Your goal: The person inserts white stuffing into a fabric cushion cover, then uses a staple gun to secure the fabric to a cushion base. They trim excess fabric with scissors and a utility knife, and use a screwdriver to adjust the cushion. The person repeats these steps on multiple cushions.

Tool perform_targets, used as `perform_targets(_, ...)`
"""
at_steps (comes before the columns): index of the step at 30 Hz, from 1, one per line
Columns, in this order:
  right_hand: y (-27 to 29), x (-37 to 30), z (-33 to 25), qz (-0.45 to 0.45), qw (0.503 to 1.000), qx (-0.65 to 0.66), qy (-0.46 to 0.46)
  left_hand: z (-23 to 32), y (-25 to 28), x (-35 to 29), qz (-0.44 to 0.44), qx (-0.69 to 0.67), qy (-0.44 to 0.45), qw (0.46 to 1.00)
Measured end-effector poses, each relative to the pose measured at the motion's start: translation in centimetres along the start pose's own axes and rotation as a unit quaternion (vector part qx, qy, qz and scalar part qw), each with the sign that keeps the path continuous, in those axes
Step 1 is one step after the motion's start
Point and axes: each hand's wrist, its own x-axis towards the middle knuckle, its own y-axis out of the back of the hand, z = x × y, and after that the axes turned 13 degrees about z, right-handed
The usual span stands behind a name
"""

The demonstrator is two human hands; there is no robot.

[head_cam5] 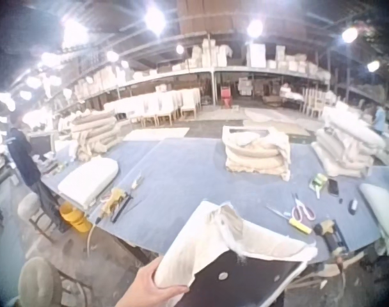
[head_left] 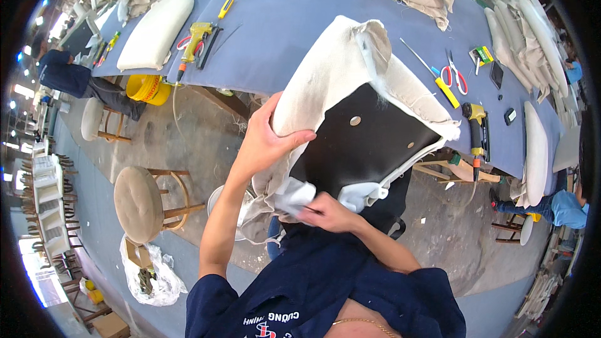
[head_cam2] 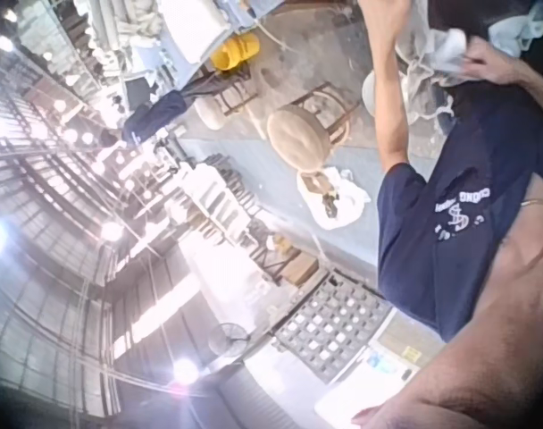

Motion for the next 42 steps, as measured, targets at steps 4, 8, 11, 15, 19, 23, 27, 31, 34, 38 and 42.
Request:
perform_targets(4, 4.4, -6.8, -4.4, 0.21, 0.949, 0.224, 0.069, -0.3, 0.2, -0.4, 0.013, 0.004, -0.022, 1.0)
perform_targets(8, 10.2, -9.1, -7.4, 0.445, 0.809, 0.328, 0.198, 0.4, 0.1, -1.2, 0.02, 0.023, -0.019, 0.999)
perform_targets(11, 14.2, -9.7, -7.8, 0.516, 0.771, 0.307, 0.211, 1.4, -0.4, -2.0, 0.018, 0.03, -0.026, 0.999)
perform_targets(15, 17.3, -5.7, -11.8, 0.588, 0.76, 0.192, 0.2, 3.4, -0.7, -3.4, 0.024, 0.065, -0.034, 0.997)
perform_targets(19, 22.6, -0.3, -15.7, 0.636, 0.705, 0.068, 0.308, 5.4, -1.1, -5.5, 0.026, 0.077, -0.026, 0.996)
perform_targets(23, 25.7, 8.8, -17.8, 0.597, 0.759, 0.035, 0.258, 7.3, -3.0, -10.5, 0.023, 0.144, -0.106, 0.984)
perform_targets(27, 24.4, 7.1, -16.1, 0.462, 0.851, -0.102, 0.226, 7.2, -1.3, -6.4, -0.126, 0.033, -0.096, 0.987)
perform_targets(31, 21.9, 8.1, -16.5, 0.399, 0.9, -0.041, 0.173, 7.4, -9.0, 2.4, 0.128, -0.243, -0.066, 0.959)
perform_targets(34, 22.2, 8.8, -16.5, 0.388, 0.904, -0.059, 0.17, 8.5, -13.6, 6.2, 0.077, -0.3, -0.087, 0.947)
perform_targets(38, 23.7, 6.7, -16.1, 0.339, 0.929, -0.05, 0.143, 7.9, -16.8, 6.9, 0.055, -0.298, -0.185, 0.935)
perform_targets(42, 23.9, 5.9, -15.2, 0.357, 0.927, -0.067, 0.09, 5.7, -16.6, 5.3, -0.053, -0.318, -0.033, 0.946)
